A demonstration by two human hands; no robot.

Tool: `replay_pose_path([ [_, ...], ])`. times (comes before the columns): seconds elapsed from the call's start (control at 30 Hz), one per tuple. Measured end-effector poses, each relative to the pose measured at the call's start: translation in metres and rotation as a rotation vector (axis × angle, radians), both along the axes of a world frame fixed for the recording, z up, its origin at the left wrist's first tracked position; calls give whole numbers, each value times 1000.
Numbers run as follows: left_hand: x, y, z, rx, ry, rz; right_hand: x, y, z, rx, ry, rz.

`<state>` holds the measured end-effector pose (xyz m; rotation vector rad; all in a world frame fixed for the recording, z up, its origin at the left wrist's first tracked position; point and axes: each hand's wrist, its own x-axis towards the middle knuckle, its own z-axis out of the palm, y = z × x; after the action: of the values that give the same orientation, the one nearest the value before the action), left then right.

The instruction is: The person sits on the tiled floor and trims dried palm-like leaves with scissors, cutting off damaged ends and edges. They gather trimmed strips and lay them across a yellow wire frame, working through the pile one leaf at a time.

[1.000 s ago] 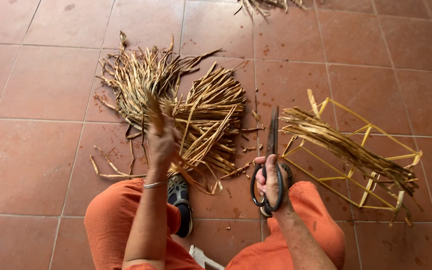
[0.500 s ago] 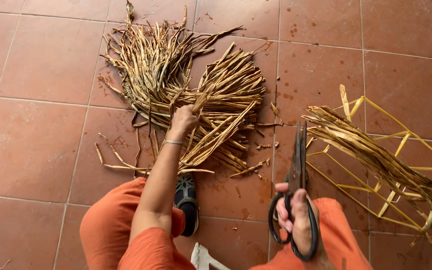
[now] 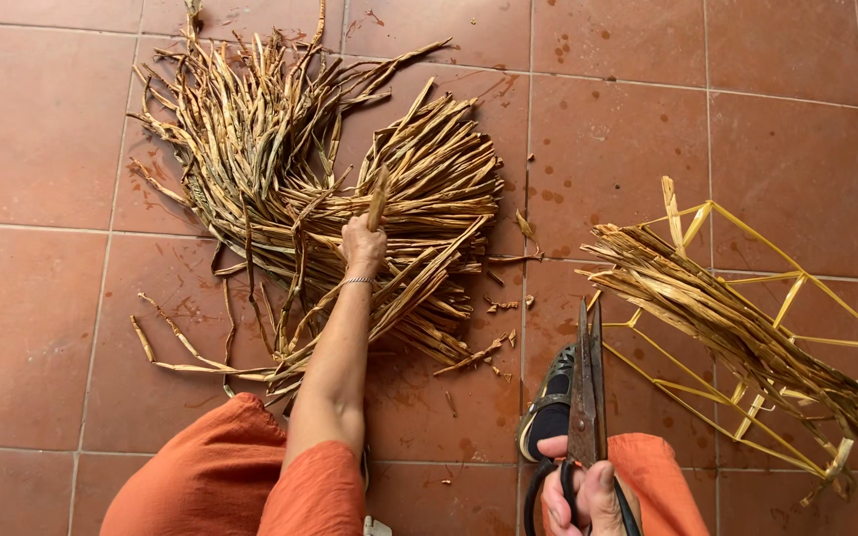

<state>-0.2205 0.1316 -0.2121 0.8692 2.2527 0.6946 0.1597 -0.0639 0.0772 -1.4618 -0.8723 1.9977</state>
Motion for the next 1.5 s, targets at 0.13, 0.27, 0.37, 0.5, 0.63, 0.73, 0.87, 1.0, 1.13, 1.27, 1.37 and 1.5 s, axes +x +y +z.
replay_pose_path([
  [0.13, 11, -27, 52, 361, -493, 117, -15, -3, 19, -101, -138, -8],
  [0.27, 42, -79, 131, 487, -838, 138, -37, -3, 2, 17, -50, -96],
  [0.37, 92, -126, 179, 494, -830, 28, -44, 7, -13, 211, -50, -134],
  [0.5, 150, -185, 221, 735, -733, -252, -55, 27, -14, 447, -106, -209],
  [0.63, 176, -237, 243, 812, -548, -478, -62, 30, 7, 562, -63, -349],
  [0.73, 183, -255, 253, 784, -563, -570, -61, 27, 18, 459, -59, -414],
  [0.87, 180, -244, 258, 748, -654, -600, -58, 26, 18, 550, -54, -363],
  [1.0, 171, -212, 258, 784, -777, -438, -56, 22, 7, 664, -103, -261],
  [1.13, 165, -192, 254, 860, -735, -384, -61, 9, -2, 638, -123, -168],
  [1.27, 168, -182, 247, 780, -852, -292, -67, 4, -6, 679, -173, -89],
  [1.37, 164, -179, 243, 731, -884, -239, -67, 4, -11, 720, -191, -38],
  [1.5, 150, -180, 241, 715, -873, -217, -62, 6, -20, 780, -185, 74],
])
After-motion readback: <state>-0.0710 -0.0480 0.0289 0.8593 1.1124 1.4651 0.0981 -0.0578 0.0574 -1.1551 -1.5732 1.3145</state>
